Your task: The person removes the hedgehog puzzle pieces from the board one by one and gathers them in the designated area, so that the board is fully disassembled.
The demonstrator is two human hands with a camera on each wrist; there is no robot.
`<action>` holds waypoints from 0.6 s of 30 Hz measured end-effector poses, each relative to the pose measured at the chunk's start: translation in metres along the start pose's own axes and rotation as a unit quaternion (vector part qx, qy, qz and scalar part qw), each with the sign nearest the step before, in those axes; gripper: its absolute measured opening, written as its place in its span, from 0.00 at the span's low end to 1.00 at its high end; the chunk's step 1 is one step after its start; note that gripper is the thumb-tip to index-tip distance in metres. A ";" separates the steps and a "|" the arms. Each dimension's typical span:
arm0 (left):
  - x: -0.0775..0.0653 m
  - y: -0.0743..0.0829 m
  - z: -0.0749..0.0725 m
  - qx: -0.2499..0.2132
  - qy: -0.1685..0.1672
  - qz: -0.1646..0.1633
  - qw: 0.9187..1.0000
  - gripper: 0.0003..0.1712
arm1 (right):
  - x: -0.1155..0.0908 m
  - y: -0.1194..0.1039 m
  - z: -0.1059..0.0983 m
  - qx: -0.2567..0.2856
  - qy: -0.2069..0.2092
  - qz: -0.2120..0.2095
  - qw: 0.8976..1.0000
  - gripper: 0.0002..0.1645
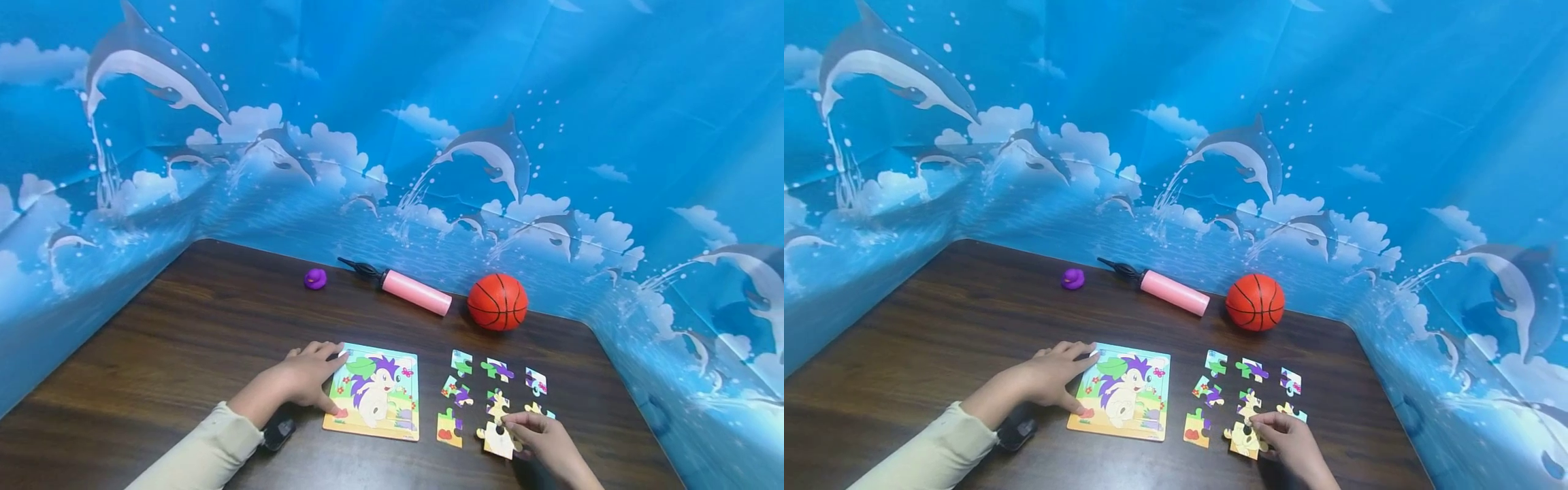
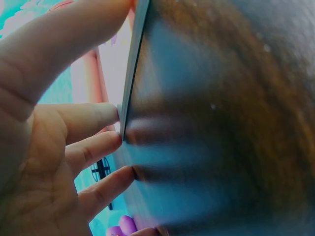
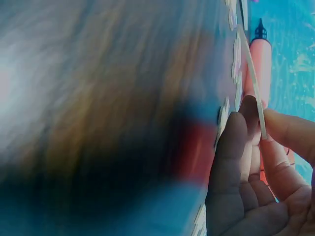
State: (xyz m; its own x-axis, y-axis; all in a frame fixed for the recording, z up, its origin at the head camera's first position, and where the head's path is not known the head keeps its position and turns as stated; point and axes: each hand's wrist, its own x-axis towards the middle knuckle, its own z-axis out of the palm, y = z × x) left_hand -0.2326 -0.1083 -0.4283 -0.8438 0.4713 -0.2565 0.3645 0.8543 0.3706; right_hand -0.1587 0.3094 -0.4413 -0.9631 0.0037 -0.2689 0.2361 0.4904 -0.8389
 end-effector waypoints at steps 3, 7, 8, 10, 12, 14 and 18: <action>-0.001 -0.002 0.000 -0.007 0.000 -0.002 1.000 0.56 | 0.001 0.003 0.000 -0.006 -0.003 -0.013 1.000 0.18; -0.003 -0.003 0.001 -0.016 0.000 0.002 1.000 0.55 | 0.003 0.002 0.006 -0.017 0.010 -0.011 1.000 0.16; -0.003 -0.002 0.000 -0.018 0.000 0.003 1.000 0.55 | 0.003 0.001 0.008 -0.024 0.025 -0.004 0.999 0.16; -0.004 -0.001 -0.001 -0.020 -0.001 0.005 1.000 0.55 | 0.001 -0.002 0.011 -0.039 0.054 0.008 0.998 0.14; -0.003 0.000 -0.002 -0.020 -0.001 0.007 1.000 0.55 | 0.001 -0.006 0.014 -0.070 0.083 0.016 0.994 0.13; -0.003 0.001 -0.002 -0.019 -0.001 0.006 1.000 0.55 | 0.001 -0.011 0.016 -0.125 0.104 0.013 0.987 0.12; -0.002 0.000 -0.002 -0.015 0.000 0.004 1.000 0.55 | 0.001 -0.023 0.019 -0.211 0.125 -0.008 0.970 0.10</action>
State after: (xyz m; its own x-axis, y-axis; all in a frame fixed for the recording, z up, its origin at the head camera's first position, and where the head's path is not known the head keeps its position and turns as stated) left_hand -0.2313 -0.1097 -0.4255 -0.8407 0.4782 -0.2542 0.3593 0.8437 0.3989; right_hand -0.1624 0.2814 -0.4312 -0.9799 0.1775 -0.0906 0.1975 0.8045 -0.5602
